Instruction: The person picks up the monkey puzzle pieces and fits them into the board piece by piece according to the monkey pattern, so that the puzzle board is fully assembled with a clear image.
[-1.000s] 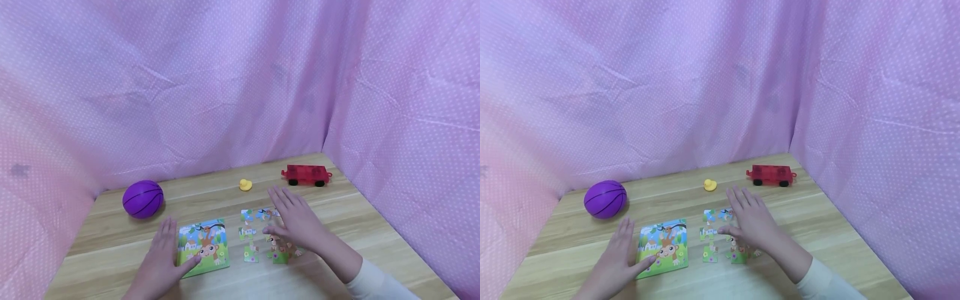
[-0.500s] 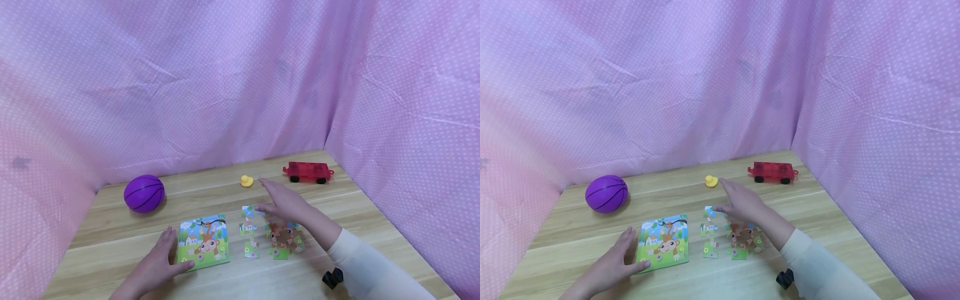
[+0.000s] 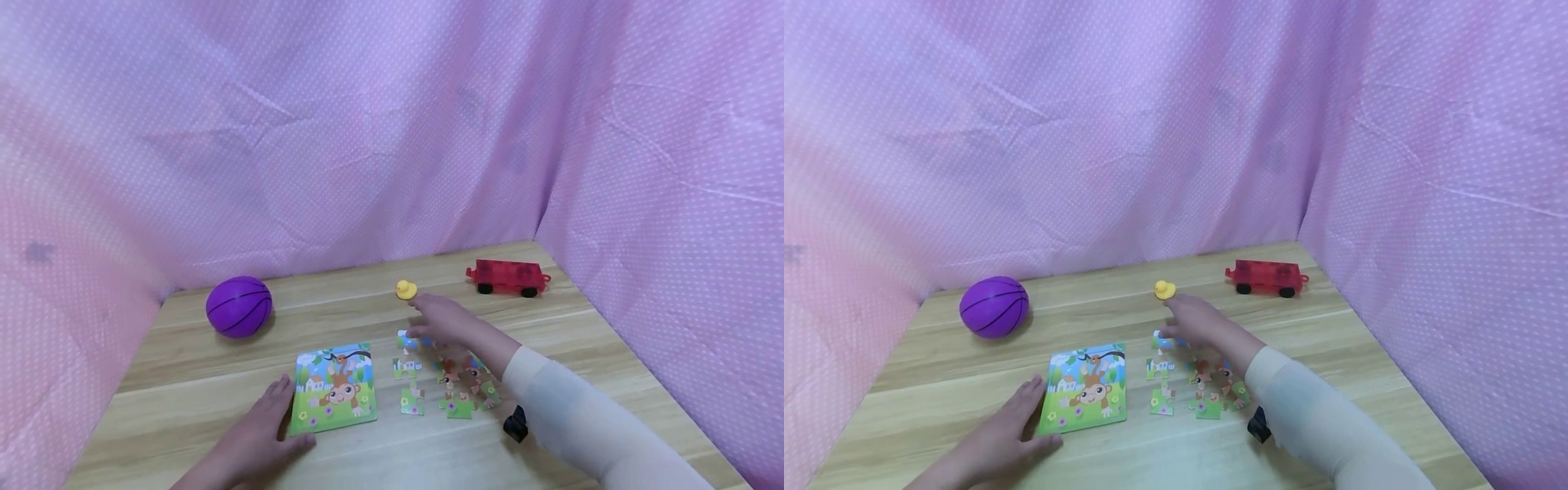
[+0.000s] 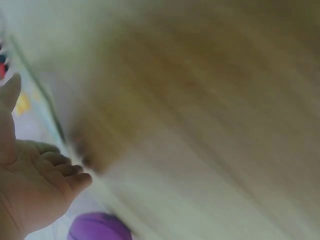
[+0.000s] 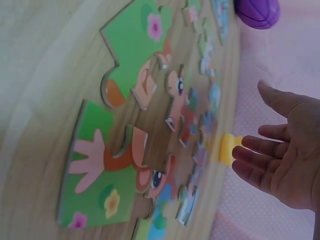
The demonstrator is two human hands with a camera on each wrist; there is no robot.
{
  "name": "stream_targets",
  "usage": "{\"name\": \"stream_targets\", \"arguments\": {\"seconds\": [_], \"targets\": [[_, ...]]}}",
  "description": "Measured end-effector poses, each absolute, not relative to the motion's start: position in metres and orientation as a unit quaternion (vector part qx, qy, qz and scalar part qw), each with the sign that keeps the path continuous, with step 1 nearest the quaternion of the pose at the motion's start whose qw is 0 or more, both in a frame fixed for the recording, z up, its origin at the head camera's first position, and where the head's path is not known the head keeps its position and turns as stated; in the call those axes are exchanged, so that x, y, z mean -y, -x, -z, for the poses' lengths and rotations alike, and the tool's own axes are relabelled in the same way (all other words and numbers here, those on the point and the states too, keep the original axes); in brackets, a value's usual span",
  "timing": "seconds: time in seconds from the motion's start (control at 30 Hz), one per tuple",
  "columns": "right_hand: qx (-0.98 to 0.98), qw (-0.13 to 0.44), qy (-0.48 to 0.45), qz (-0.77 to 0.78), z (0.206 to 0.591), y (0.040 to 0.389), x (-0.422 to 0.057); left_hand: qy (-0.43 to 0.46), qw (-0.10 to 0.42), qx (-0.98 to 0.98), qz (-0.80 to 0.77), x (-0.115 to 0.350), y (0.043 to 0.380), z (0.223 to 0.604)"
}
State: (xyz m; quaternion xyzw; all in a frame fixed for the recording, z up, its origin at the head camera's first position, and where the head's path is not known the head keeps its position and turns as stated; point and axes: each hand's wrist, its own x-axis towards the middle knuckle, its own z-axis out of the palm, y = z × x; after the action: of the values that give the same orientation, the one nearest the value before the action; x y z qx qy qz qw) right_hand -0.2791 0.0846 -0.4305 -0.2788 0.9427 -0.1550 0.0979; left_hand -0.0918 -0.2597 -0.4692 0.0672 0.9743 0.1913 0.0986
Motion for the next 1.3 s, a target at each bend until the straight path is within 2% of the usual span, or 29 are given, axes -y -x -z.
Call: {"name": "stream_targets", "arguments": {"seconds": [0.13,0.37,1.3], "targets": [[-0.942,0.117,0.285,0.132,0.438,0.286,-0.077,-0.062,0.105,-0.973,-0.198,0.259,0.09,0.476],[-0.944,0.146,0.279,0.098,0.448,0.294,-0.068,-0.043,0.085,-0.979,-0.183,0.258,0.092,0.48],[-0.942,0.146,0.3,0.032,0.455,0.294,-0.053,-0.045,0.078,-0.985,-0.147,0.255,0.092,0.478]]}}
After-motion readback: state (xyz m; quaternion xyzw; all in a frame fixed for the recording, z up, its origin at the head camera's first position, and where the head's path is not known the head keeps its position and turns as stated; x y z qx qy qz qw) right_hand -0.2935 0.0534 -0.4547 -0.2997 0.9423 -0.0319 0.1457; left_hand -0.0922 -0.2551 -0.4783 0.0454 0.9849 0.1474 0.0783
